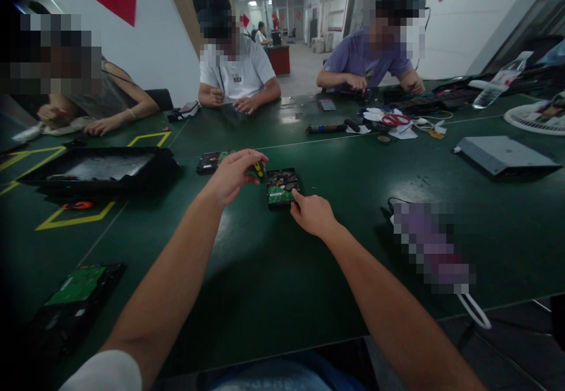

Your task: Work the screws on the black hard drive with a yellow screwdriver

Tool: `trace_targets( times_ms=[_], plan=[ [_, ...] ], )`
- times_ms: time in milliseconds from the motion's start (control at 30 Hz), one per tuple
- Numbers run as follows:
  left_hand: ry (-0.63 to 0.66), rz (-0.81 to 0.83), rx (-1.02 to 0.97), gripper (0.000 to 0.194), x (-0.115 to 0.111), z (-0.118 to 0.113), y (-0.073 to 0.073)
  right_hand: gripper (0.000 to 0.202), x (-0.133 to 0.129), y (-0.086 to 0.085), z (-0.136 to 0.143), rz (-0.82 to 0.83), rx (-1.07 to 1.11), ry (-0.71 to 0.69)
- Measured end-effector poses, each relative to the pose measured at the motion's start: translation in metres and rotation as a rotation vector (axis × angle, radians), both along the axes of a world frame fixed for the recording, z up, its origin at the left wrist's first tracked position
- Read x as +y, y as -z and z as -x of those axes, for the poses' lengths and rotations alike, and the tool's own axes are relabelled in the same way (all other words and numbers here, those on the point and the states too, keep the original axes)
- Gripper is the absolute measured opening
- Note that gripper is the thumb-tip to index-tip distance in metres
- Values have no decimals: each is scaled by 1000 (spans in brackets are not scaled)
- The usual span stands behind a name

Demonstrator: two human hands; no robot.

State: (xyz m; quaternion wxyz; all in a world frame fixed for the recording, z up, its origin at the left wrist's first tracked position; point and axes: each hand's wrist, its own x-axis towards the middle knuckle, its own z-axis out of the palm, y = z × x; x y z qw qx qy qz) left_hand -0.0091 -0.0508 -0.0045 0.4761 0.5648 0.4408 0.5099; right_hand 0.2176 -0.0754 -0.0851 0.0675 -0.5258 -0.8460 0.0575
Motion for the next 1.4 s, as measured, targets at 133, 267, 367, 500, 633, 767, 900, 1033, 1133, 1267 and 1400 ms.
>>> trace_targets(
  times_ms=[133, 267, 367, 500, 633, 767, 900, 1033, 1133, 1267, 1400],
  plan=[
    [59, 49, -79, 26, -1, -3, 0, 57, 0, -1, 0, 6, -27, 7],
    [64, 95, -169, 25, 0, -5, 3, 56, -1, -1, 1, 10, -37, 19],
    [35, 83, -171, 22, 1, -5, 3, 56, -1, -1, 1, 11, -20, 8],
    [-12, 0, -62, 19, -1, -4, 1, 56, -1, 0, 1, 22, -6, 12],
    [-3, -12, -29, 23, -1, -3, -1, 56, -1, 0, 1, 22, 5, 11],
    [50, 57, -111, 25, -1, -5, 2, 56, -1, 0, 1, 29, 13, 3],
    [52, 109, -170, 24, 0, -8, 4, 55, 0, 1, 0, 11, 14, 3],
    [43, 77, -144, 21, 1, -7, 4, 55, 0, 2, 0, -10, -3, 2],
    [38, 44, -107, 20, 0, -6, 2, 55, 0, 1, 1, -18, -18, 13],
    [12, 10, -73, 18, 0, -4, 1, 55, 0, 1, 0, -6, -6, 7],
    [62, 69, -112, 23, -1, -4, 1, 56, 0, 2, 0, -7, -5, 6]
  ],
)
